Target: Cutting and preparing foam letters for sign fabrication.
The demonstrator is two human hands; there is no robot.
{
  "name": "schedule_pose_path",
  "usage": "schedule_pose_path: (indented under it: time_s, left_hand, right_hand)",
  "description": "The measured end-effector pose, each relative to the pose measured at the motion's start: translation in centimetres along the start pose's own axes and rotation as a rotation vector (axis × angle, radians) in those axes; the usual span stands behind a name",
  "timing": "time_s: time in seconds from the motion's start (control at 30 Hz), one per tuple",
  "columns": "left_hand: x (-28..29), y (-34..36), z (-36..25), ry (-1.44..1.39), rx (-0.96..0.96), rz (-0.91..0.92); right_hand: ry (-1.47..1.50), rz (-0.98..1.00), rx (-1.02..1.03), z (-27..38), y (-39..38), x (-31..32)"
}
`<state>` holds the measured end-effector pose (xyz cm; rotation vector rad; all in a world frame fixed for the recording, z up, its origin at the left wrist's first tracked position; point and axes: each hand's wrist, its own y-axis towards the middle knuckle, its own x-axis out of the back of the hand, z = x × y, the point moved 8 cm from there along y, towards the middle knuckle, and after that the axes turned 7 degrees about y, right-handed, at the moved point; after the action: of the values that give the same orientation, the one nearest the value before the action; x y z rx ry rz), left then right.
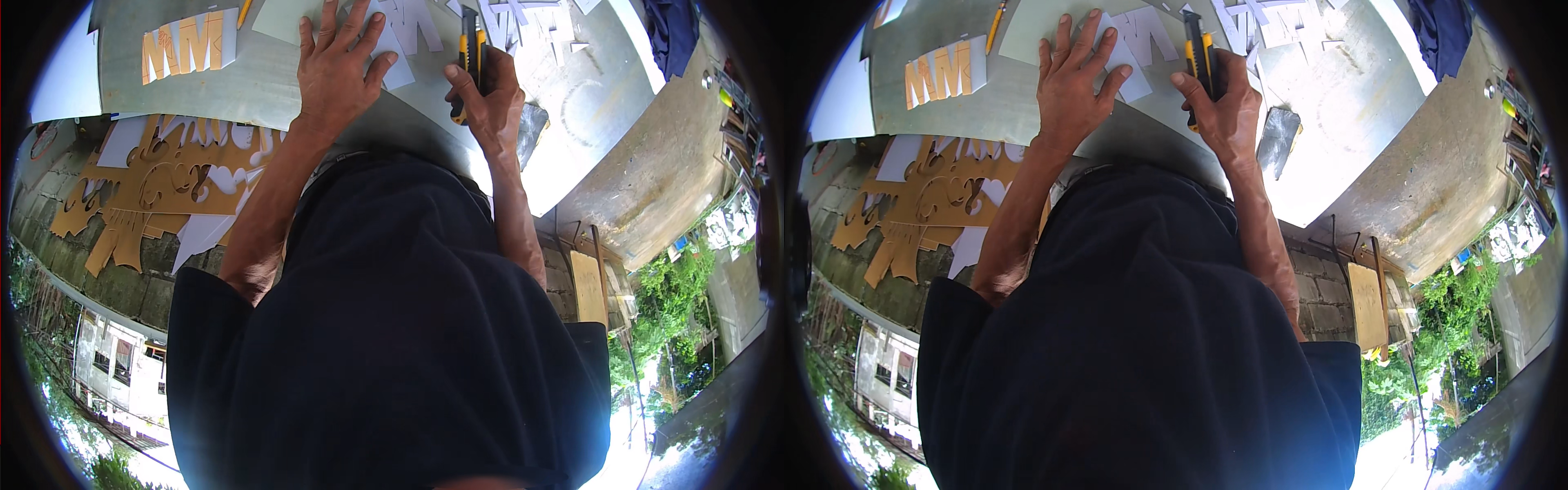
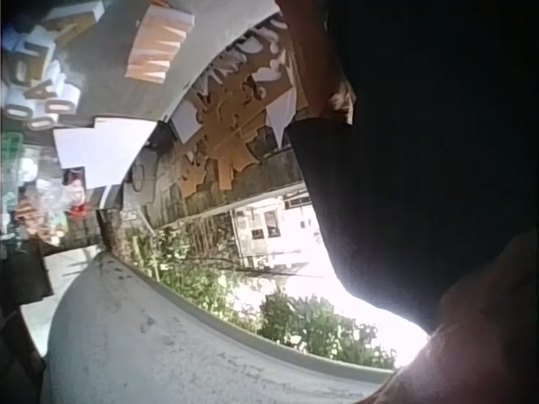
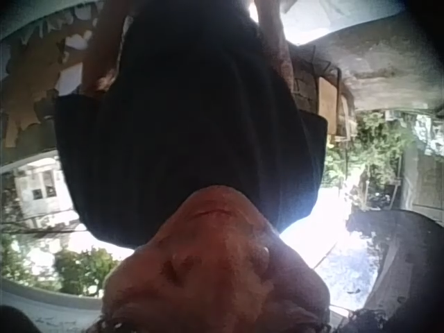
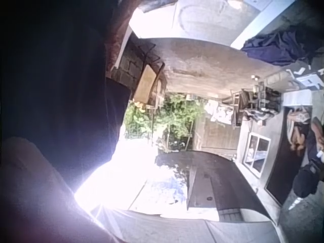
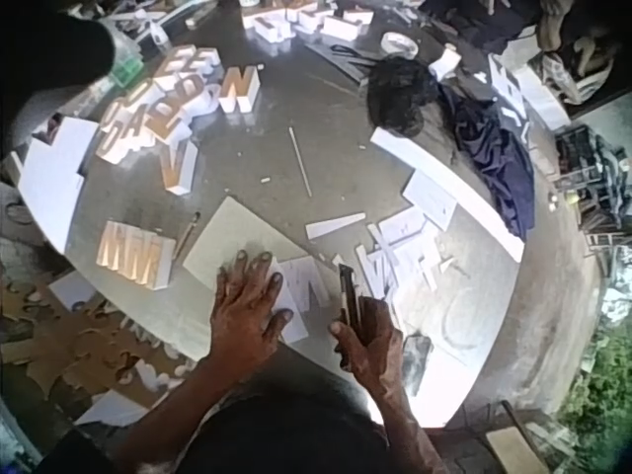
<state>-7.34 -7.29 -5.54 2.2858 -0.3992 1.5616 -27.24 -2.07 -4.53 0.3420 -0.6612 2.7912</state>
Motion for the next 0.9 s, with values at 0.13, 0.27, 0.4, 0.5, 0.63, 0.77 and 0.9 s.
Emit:
schedule_pose_path:
  time_s: [0.13,0.27,0.4,0.5,0.63,0.77,0.9]
  left_hand:
    - [0.4,0.9,-0.4,0.014,0.031,0.146]
    - [0.6,1.0,-0.4,-0.011,0.048,0.144]
    - [0.8,1.2,-0.5,-0.024,0.052,0.139]
    - [0.7,1.2,-0.6,-0.022,0.049,0.145]
    - [0.6,1.1,-0.6,-0.031,0.052,0.11]
    - [0.7,1.0,-0.5,-0.031,0.024,0.079]
    - [0.7,1.1,-0.5,-0.039,0.03,0.066]
  right_hand:
    - [-0.15,0.136,0.043,0.4,-0.9,-1.2]
    - [-0.253,0.27,0.225,0.3,-1.3,-3.2]
    - [-0.402,0.233,0.276,1.0,-1.6,-4.6]
    - [-0.446,0.213,0.34,1.0,-1.7,-5.2]
    - [-0.466,0.232,0.318,1.1,-1.8,-5.5]
    - [-0.473,0.239,0.269,0.6,-1.7,-5.5]
    - [-0.457,0.239,0.265,0.5,-1.6,-5.6]
